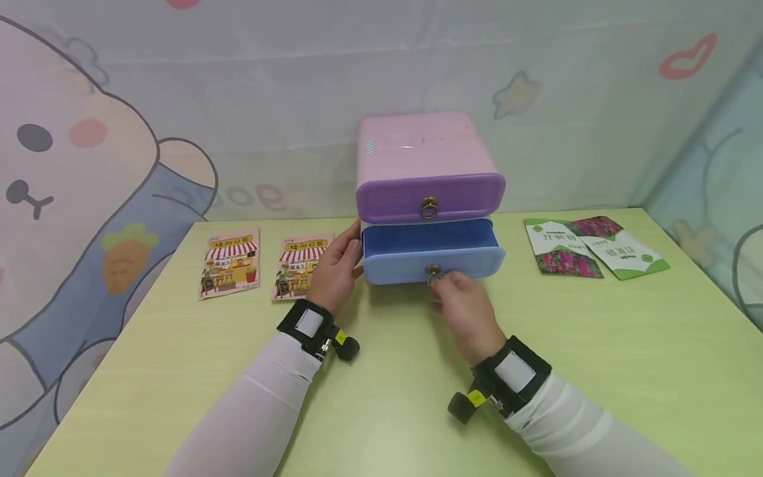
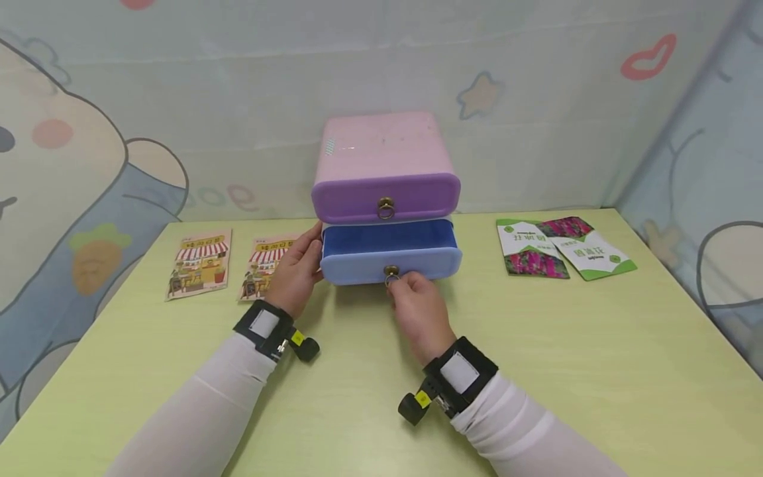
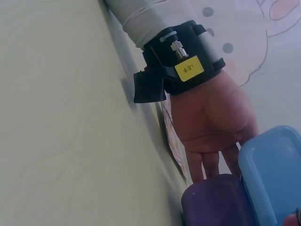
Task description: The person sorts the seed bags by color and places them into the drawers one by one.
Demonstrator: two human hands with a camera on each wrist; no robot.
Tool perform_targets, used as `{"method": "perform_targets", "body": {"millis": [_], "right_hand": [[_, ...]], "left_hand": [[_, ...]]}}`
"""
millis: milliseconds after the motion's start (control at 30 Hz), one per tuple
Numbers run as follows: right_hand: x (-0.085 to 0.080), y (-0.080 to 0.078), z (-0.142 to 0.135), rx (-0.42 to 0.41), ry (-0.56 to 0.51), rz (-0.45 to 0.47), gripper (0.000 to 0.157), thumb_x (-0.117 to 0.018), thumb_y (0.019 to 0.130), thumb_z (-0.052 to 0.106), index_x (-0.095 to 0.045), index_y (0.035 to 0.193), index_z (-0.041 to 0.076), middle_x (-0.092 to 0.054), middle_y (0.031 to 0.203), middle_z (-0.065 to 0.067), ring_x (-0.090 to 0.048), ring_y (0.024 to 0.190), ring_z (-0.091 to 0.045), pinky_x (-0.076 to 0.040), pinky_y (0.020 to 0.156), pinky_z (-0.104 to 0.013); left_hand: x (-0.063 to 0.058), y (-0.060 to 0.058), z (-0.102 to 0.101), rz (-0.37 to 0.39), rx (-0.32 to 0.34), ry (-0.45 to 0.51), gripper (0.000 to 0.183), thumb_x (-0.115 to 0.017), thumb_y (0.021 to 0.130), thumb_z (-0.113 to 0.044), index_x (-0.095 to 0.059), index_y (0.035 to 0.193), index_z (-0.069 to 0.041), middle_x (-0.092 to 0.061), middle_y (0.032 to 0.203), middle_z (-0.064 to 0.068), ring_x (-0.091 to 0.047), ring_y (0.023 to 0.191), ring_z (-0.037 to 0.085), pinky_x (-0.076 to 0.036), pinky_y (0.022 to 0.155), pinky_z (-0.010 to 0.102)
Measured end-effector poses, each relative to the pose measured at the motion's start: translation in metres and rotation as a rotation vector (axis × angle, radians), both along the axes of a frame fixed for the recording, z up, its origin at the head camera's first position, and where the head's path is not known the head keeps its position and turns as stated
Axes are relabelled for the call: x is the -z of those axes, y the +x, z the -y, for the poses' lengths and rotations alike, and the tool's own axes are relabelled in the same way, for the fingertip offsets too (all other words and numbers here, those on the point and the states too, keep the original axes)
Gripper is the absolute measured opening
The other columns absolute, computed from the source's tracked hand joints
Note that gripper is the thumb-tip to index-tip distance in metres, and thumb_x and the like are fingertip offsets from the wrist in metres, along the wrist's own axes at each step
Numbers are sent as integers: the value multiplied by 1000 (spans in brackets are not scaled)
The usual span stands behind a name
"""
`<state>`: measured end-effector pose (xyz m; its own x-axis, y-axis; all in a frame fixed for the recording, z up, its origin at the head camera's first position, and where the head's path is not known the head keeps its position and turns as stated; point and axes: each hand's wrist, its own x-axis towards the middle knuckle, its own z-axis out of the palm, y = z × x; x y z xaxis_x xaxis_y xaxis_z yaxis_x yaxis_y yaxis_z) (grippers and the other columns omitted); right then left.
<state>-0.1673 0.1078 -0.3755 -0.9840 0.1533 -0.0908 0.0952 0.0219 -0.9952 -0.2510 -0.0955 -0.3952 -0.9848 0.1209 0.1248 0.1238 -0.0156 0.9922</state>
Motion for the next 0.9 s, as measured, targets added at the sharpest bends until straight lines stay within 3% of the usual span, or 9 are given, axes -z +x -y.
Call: {"method": "perform_targets", "body": {"millis": [600,900], "right_hand": [[6,23,2,6,16,5,24,-51,103,9,-50,79,8,-61,101,-4,-58,98,-16,-58,95,-40],[8,38,2,-18,35,21,22,-50,104,11,-54,84,4,-61,112,-10,-58,106,-21,-59,98,-43]], "left_hand": [[-1,0,0,-4,21,-11,47,-42,115,-21,-42,163,-22,-43,168,3,-46,152,27,-49,118,48],[0,1,-1,11,21,7,47,-43,115,-22,-44,162,-23,-44,167,5,-46,152,30,-50,117,51]]}}
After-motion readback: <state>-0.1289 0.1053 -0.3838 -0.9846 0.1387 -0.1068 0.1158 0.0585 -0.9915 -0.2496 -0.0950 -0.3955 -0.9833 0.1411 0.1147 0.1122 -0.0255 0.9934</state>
